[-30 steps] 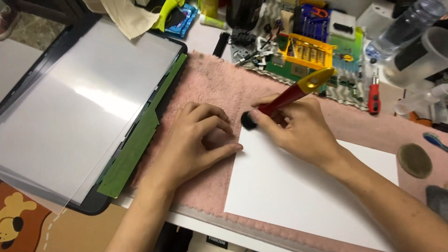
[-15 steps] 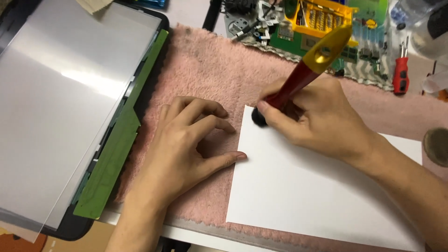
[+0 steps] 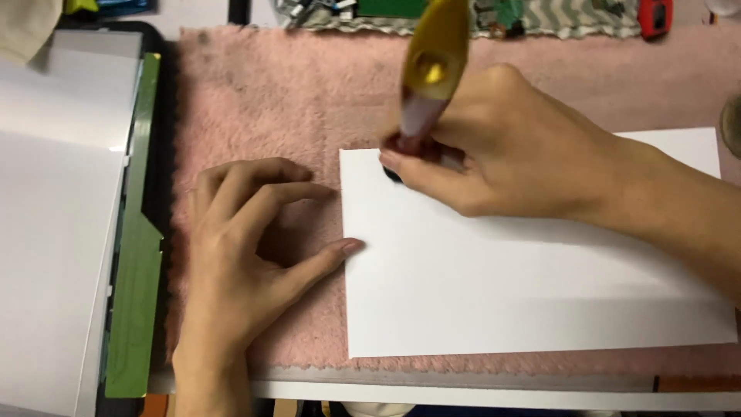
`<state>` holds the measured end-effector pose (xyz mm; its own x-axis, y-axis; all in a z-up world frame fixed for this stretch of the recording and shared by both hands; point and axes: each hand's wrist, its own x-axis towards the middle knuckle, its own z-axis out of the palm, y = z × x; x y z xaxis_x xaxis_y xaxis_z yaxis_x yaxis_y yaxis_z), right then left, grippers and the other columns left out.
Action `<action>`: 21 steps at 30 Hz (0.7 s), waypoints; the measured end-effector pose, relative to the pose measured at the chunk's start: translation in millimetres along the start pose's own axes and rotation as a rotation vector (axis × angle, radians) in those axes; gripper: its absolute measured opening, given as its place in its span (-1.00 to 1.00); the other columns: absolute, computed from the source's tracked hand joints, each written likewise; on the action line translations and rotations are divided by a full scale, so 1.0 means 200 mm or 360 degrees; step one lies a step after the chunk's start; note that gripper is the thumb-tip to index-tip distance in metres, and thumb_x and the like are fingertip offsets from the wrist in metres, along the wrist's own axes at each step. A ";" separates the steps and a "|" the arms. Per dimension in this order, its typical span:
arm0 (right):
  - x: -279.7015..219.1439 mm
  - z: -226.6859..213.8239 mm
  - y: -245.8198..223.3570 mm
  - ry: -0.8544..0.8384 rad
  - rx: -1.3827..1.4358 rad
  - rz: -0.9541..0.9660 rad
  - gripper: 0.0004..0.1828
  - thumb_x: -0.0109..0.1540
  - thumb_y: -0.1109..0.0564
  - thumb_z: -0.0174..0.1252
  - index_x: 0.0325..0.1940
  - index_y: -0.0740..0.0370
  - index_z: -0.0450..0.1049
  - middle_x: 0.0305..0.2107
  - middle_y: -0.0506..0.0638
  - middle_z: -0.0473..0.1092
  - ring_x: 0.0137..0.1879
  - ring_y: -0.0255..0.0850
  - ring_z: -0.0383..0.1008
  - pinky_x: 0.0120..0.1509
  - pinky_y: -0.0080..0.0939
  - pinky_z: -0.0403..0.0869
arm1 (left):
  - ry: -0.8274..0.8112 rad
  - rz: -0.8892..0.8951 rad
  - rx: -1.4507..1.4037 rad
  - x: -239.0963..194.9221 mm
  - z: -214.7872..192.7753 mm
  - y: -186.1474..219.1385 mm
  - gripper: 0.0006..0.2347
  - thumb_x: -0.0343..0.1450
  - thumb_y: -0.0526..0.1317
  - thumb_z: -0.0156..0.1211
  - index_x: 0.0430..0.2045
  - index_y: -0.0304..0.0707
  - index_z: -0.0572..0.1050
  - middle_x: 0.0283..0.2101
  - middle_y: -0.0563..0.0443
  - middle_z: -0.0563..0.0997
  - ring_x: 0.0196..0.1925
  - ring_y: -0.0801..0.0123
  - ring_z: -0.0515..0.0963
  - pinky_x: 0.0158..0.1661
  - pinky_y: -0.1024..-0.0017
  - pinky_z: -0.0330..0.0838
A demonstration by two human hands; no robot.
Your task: The person wipes a white sheet of paper on a pink towel using a grey scouring pad, a round white pad, and a brush. They repeatedly rub the paper surface, lift and flip the paper, and switch between tools to clean the sheet.
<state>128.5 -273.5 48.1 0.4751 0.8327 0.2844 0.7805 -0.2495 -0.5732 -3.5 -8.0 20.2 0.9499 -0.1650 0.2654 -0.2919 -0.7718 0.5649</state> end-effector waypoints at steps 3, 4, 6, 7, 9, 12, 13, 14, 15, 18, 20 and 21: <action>-0.03 0.02 0.03 -0.0033 0.0274 -0.0157 -0.83 0.46 0.26 0.33 0.14 0.35 0.62 -0.11 0.06 0.65 -0.16 -0.15 0.64 -0.07 -0.24 0.68 | -0.0003 0.0022 0.0039 0.00 0.00 0.01 -0.55 0.35 0.07 0.70 0.02 -0.15 0.73 0.16 -0.01 0.67 0.27 0.08 0.47 0.31 0.14 0.33; -0.03 0.00 0.03 -0.0020 0.0274 -0.0149 -0.83 0.46 0.26 0.33 0.14 0.35 0.62 -0.11 0.06 0.65 -0.16 -0.15 0.64 -0.07 -0.24 0.68 | -0.0014 0.0031 0.0041 0.01 0.01 0.01 -0.55 0.35 0.07 0.70 0.02 -0.15 0.73 0.16 -0.01 0.67 0.27 0.08 0.47 0.31 0.14 0.33; -0.04 -0.03 0.02 -0.0116 0.0211 -0.0008 -0.87 0.43 0.21 0.32 -0.19 0.29 0.65 -0.50 -0.05 0.50 -0.52 -0.26 0.47 -0.39 -0.25 0.50 | 0.0010 0.0041 0.0061 0.01 0.01 0.01 -0.56 0.35 0.04 0.72 0.02 -0.14 0.73 0.18 -0.03 0.68 0.29 0.08 0.50 0.37 0.13 0.33; -0.06 -0.02 0.03 -0.0111 0.0213 -0.0007 -0.87 0.43 0.21 0.32 -0.19 0.29 0.65 -0.50 -0.05 0.50 -0.52 -0.26 0.47 -0.39 -0.25 0.50 | 0.0006 0.0043 0.0063 0.01 0.01 0.01 -0.56 0.35 0.04 0.72 0.02 -0.14 0.73 0.18 -0.03 0.68 0.29 0.08 0.50 0.37 0.13 0.33; -0.08 -0.02 0.06 0.0060 -0.0105 -0.0131 -0.82 0.48 0.28 0.43 -0.04 0.38 0.51 -0.35 0.09 0.59 -0.32 -0.07 0.65 -0.21 -0.06 0.64 | -0.0005 0.0037 0.0071 0.01 0.01 0.00 -0.56 0.34 0.03 0.73 0.01 -0.11 0.73 0.18 -0.01 0.69 0.27 0.12 0.54 0.36 0.16 0.29; -0.08 -0.05 0.02 -0.0116 0.0297 -0.0045 -0.92 0.51 0.20 0.22 0.03 0.24 0.60 -0.39 -0.01 0.61 -0.41 -0.22 0.52 -0.28 -0.22 0.50 | -0.0014 0.0021 0.0089 0.01 0.01 0.00 -0.56 0.32 0.05 0.72 0.01 -0.09 0.74 0.18 0.00 0.68 0.28 0.11 0.52 0.36 0.16 0.29; -0.10 -0.05 0.04 -0.0119 0.0285 -0.0048 -0.92 0.51 0.20 0.22 0.03 0.24 0.60 -0.39 -0.01 0.61 -0.41 -0.22 0.52 -0.28 -0.22 0.50 | -0.0003 0.0026 0.0086 0.01 0.01 0.01 -0.56 0.32 0.05 0.72 0.01 -0.09 0.74 0.18 0.00 0.68 0.28 0.11 0.52 0.36 0.16 0.29; -0.12 -0.06 0.05 -0.0065 0.0118 0.0042 -0.80 0.49 0.18 0.27 -0.22 0.24 0.52 -0.52 -0.03 0.48 -0.47 -0.20 0.47 -0.28 -0.17 0.48 | -0.0001 0.0023 0.0084 0.01 0.01 0.01 -0.57 0.32 0.05 0.72 -0.01 -0.09 0.74 0.17 0.02 0.68 0.27 0.14 0.54 0.36 0.17 0.27; -0.13 -0.06 0.07 -0.0008 -0.0050 0.0131 -0.58 0.47 0.16 0.32 -0.47 0.25 0.44 -0.64 -0.05 0.36 -0.54 -0.18 0.42 -0.28 -0.12 0.46 | 0.0001 0.0020 0.0082 0.02 0.01 0.01 -0.57 0.31 0.05 0.72 -0.03 -0.09 0.75 0.16 0.03 0.68 0.26 0.17 0.55 0.36 0.17 0.26; -0.15 -0.03 0.10 -0.0025 0.0109 0.0056 -0.80 0.51 0.22 0.28 0.20 0.35 0.59 -0.49 -0.02 0.58 -0.66 -0.38 0.50 -0.75 -0.50 0.46 | 0.0019 0.0047 0.0048 0.02 0.03 -0.02 -0.55 0.26 0.05 0.74 -0.05 -0.08 0.76 0.14 0.01 0.70 0.23 0.19 0.59 0.31 0.19 0.32; -0.15 -0.10 0.05 -0.0116 0.0175 0.0163 -0.85 0.48 0.12 0.27 0.01 0.23 0.67 -0.47 -0.08 0.62 -0.54 -0.34 0.52 -0.50 -0.38 0.48 | 0.0036 0.0042 0.0049 0.02 0.03 -0.02 -0.56 0.25 0.06 0.74 -0.07 -0.05 0.76 0.14 0.04 0.70 0.23 0.20 0.58 0.31 0.20 0.32; -0.14 -0.13 0.03 -0.0215 0.0270 0.0278 -0.76 0.45 0.02 0.25 -0.19 0.12 0.75 -0.46 -0.13 0.66 -0.43 -0.29 0.54 -0.26 -0.26 0.50 | 0.0031 0.0016 0.0049 0.02 0.03 -0.02 -0.57 0.25 0.07 0.73 -0.08 -0.02 0.77 0.13 0.07 0.70 0.23 0.21 0.58 0.32 0.22 0.32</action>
